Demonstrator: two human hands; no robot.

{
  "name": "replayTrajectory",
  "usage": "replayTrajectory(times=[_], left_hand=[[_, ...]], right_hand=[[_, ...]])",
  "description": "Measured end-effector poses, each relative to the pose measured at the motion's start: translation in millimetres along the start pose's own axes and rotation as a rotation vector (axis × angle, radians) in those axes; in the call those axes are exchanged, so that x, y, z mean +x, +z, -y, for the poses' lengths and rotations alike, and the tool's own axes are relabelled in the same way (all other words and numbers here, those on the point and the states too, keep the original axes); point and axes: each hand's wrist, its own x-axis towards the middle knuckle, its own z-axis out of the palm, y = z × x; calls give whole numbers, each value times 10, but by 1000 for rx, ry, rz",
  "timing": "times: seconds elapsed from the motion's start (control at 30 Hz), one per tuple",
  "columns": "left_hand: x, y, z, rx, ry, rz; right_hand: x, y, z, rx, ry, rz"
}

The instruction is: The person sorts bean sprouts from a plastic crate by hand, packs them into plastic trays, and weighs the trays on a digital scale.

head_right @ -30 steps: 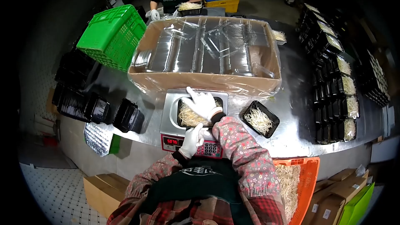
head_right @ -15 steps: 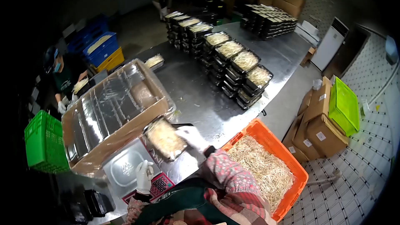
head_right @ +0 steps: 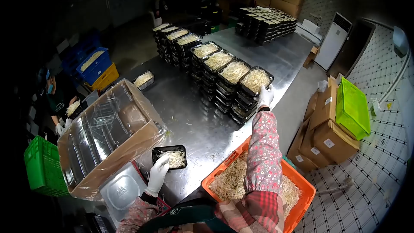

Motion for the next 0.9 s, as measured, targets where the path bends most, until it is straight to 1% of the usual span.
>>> replayTrajectory(times=[0.07, 0.13, 0.2, 0.27, 0.33, 0.37, 0.4, 0.43, 0.47, 0.5, 0.53, 0.6, 0.63, 0.67, 0.7, 0.73, 0.8, 0.87, 0.9], left_hand=[[-8, 27, 42, 14, 11, -2], [-33, -18, 75, 42, -30, 25], [-45, -47, 97, 29, -90, 21], [-57, -71, 35, 58, -124, 9], [-41, -108, 200, 132, -10, -47], [-17, -124, 180, 109, 32, -73], [13, -159, 173, 149, 76, -69], [-13, -177, 185, 135, 55, -97], [-7, -226, 219, 220, 52, -109], [-6, -242, 161, 239, 57, -104], [6, -283, 221, 219, -9, -67], [65, -301, 354, 450, 204, 60], [97, -287, 386, 540, 257, 114], [120, -222, 425, 618, 315, 178], [183, -168, 467, 624, 370, 207], [190, -85, 431, 620, 363, 214], [186, 160, 317, 557, 374, 239], [144, 409, 309, 378, 327, 334], [85, 556, 245, 359, 338, 396]], right_hand=[[74, 46, -57, 22, 3, -63], [-31, -73, 60, 45, 50, 45], [-16, -208, 121, 77, 203, 100], [-70, -389, 126, 90, 172, 101], [-199, -627, 108, 103, 159, 79], [-251, -800, 45, 98, 123, 95], [-387, -944, 1, 92, 94, 119], [-559, -1112, -45, 107, 107, 121], [-809, -1259, 12, 125, 118, 120], [-1001, -1432, -13, 97, 123, 141], [-1186, -1638, -94, 72, 121, 152], [-1582, -2095, -249, -13, 181, 154], [-1798, -2339, -328, -23, 206, 173], [-2010, -2602, -401, -61, 230, 147], [-2245, -2795, -374, -126, 232, 112], [-2521, -3001, -291, -197, 232, 54], [-2944, -3573, -279, -207, 203, -32], [-3290, -4051, -283, -359, 124, -192], [-3463, -4234, -217, -464, 104, -245]])
